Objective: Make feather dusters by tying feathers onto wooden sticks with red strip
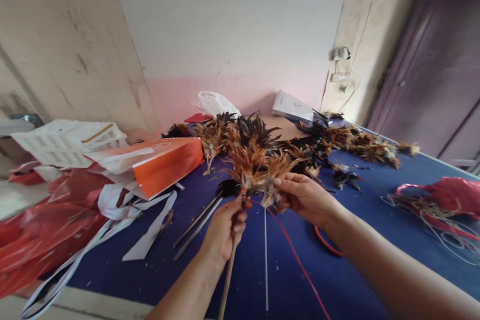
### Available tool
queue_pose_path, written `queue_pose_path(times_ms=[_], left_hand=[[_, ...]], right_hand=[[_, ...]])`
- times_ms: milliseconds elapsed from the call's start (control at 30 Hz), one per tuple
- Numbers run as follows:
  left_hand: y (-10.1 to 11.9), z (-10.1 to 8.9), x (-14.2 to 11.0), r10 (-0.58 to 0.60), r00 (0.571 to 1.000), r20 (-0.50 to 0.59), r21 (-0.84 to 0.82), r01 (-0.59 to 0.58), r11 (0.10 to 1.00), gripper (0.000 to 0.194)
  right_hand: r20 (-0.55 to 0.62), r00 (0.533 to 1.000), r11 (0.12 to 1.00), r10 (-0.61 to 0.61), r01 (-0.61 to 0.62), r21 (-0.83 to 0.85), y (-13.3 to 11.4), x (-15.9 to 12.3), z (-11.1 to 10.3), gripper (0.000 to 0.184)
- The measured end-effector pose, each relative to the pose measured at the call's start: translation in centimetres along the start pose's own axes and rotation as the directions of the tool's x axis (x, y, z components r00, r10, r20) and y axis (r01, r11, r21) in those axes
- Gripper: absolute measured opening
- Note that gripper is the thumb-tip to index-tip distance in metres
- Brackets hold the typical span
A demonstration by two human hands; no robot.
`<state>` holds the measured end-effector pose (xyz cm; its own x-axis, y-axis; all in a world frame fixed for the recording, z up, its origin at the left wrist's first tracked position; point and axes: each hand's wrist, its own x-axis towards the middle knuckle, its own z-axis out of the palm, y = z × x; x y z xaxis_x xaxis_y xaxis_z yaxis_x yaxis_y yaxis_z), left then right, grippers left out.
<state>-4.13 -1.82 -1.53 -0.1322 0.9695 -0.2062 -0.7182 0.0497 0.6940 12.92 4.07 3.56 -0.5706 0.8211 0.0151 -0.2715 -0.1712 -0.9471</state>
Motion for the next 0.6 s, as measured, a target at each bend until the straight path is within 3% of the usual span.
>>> queue_pose_path(times_ms=[167, 333, 600], left_hand=[[-0.2, 0.1, -0.3, 0.018, 1.0, 0.019, 0.03, -0.019, 0.999, 0.011], [0.0, 0.4, -0.7, 0.02, 0.998, 0.054, 0.059, -0.023, 0.998, 0.018], [-0.5, 0.2, -0.4, 0.035, 0.997, 0.075, 0.073, -0.041, 0.997, 0.024]], right_hand=[[-0.089, 0.995, 0.997, -0.044, 0.038, -0.069, 2.0, 1.2, 2.0, 0.03], [-0.03, 0.996, 0.994, -0.088, 0.086, -0.066, 3.4, 1.9, 2.7, 0.024], [-0.074, 0.963, 0.912, -0.261, 0.221, -0.346, 4.1, 2.4, 2.5, 0.024]])
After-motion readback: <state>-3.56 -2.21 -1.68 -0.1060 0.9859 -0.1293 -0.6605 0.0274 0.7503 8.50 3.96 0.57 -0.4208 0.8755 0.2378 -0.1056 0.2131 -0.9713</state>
